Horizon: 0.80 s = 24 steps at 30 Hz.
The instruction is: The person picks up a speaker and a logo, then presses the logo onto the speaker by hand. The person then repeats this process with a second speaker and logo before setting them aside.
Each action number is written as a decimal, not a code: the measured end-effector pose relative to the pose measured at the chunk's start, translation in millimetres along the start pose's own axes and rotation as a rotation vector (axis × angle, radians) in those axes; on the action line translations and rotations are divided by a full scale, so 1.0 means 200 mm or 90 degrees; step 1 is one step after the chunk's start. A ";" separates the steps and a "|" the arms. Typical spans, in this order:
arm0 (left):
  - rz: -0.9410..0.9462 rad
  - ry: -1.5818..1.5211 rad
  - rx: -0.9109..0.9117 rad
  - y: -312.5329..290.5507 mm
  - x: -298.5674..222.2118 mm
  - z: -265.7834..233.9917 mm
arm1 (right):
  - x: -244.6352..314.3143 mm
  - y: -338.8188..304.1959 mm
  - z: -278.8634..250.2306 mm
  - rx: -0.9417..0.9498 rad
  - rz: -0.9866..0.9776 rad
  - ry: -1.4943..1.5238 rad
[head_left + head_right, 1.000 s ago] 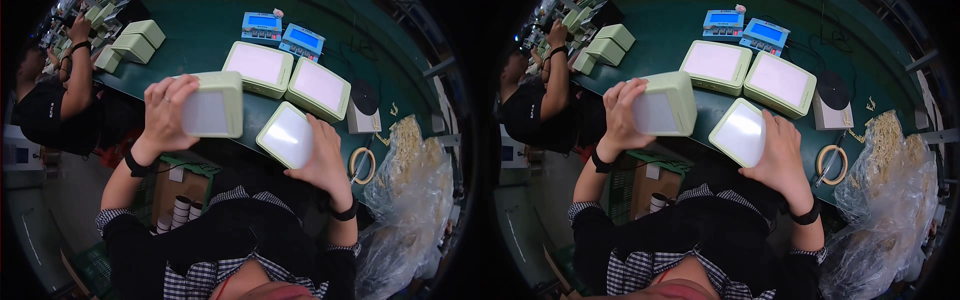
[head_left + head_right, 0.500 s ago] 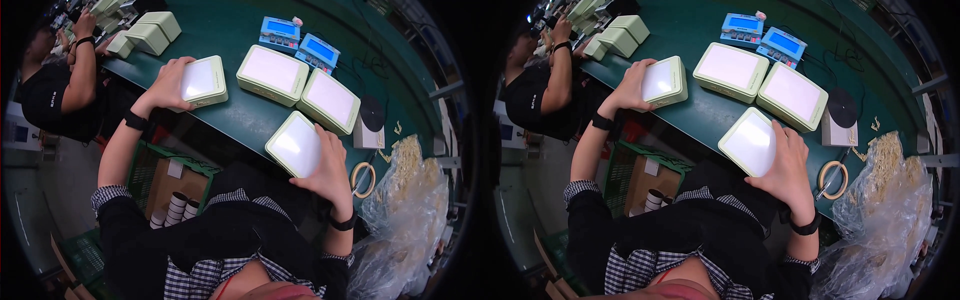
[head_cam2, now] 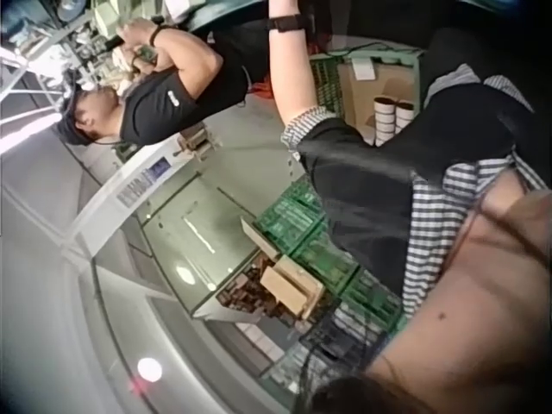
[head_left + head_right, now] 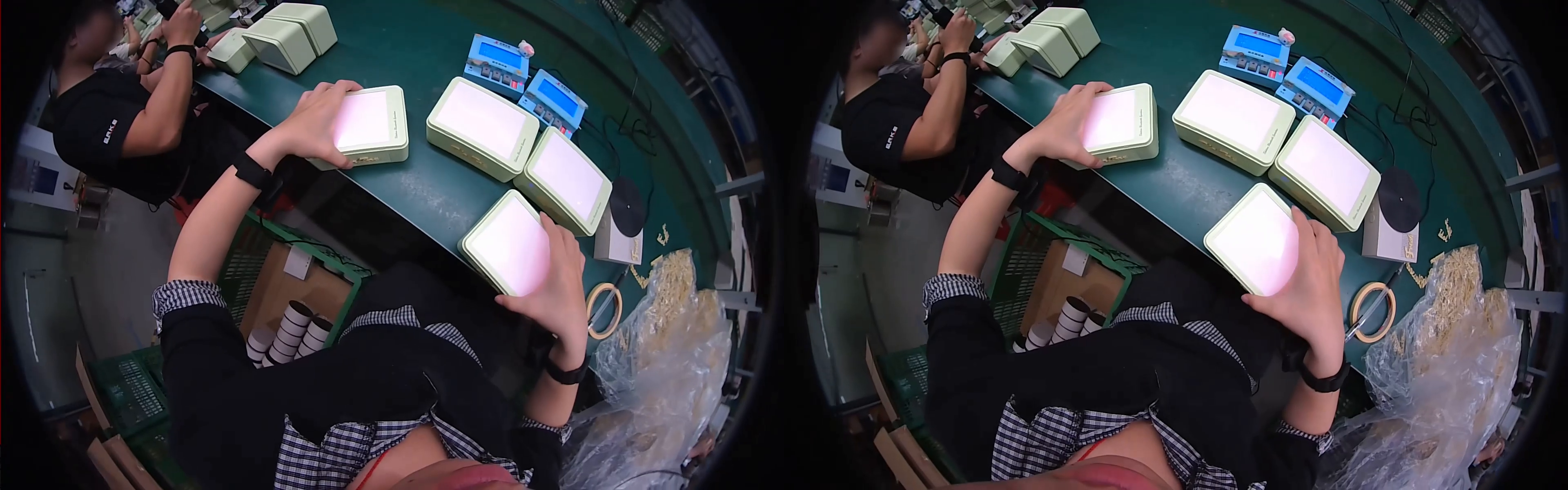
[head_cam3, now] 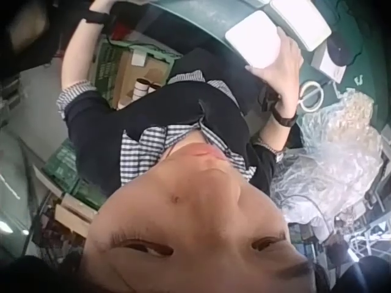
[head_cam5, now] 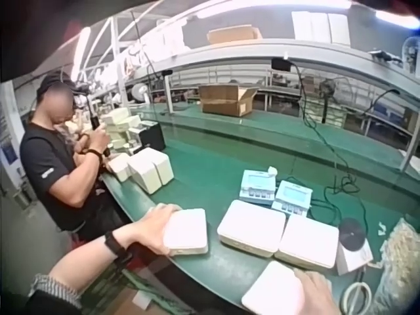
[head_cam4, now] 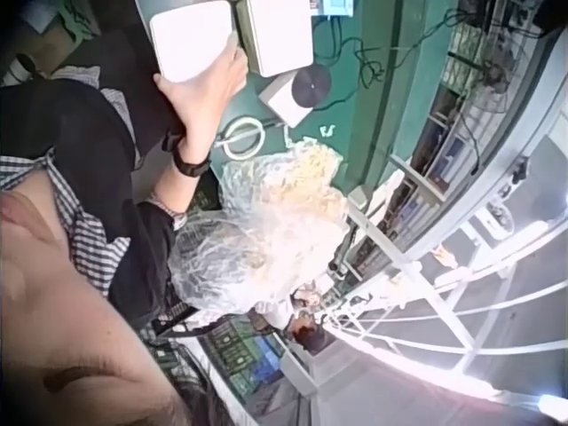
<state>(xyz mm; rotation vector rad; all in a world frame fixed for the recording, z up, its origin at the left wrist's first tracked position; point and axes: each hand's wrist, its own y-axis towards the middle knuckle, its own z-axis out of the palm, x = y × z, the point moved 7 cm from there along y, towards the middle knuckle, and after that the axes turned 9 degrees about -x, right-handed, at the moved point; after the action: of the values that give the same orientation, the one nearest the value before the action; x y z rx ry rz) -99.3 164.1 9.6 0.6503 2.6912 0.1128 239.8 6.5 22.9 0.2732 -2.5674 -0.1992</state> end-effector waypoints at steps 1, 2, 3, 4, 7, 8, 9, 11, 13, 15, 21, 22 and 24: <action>0.005 0.000 0.000 0.00 0.00 0.00 | 0.00 0.00 -0.01 0.001 -0.012 0.002; 0.008 0.000 0.007 0.00 0.00 0.00 | -0.01 0.00 -0.02 -0.003 -0.009 0.000; 0.012 -0.001 0.014 0.00 0.00 0.00 | -0.02 0.00 -0.01 0.005 -0.014 -0.001; 0.014 0.000 0.020 0.01 0.00 0.00 | -0.04 0.00 0.00 0.014 -0.019 -0.001; 0.056 0.049 0.069 0.04 0.01 -0.03 | -0.06 0.01 0.00 0.033 -0.023 -0.004; 0.075 0.073 0.092 0.06 -0.01 -0.03 | -0.05 0.01 0.00 0.047 -0.022 -0.005; 0.081 0.072 0.089 0.07 -0.04 -0.03 | -0.05 0.00 0.00 0.061 -0.021 -0.005; 0.173 0.109 -0.037 0.14 -0.30 -0.13 | -0.06 0.02 -0.01 0.066 -0.013 -0.024; 0.222 0.125 -0.098 0.24 -0.48 -0.11 | -0.06 0.01 0.01 0.101 -0.010 -0.043; 0.340 0.039 -0.097 0.31 -0.65 0.01 | -0.04 0.00 0.00 0.098 -0.024 -0.055; 0.274 0.139 0.094 0.52 -0.70 0.31 | 0.01 -0.06 0.00 0.066 -0.104 -0.183; 0.265 0.120 0.124 0.52 -0.70 0.32 | 0.02 -0.07 0.01 0.064 -0.101 -0.184; 0.253 0.103 0.150 0.50 -0.69 0.31 | 0.04 -0.08 0.01 0.055 -0.114 -0.169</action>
<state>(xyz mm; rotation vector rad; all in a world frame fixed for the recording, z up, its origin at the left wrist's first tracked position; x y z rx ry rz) 81.1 188.8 13.5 1.2953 2.7133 -0.0536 234.7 -9.6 21.4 0.5430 -2.8189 -0.2030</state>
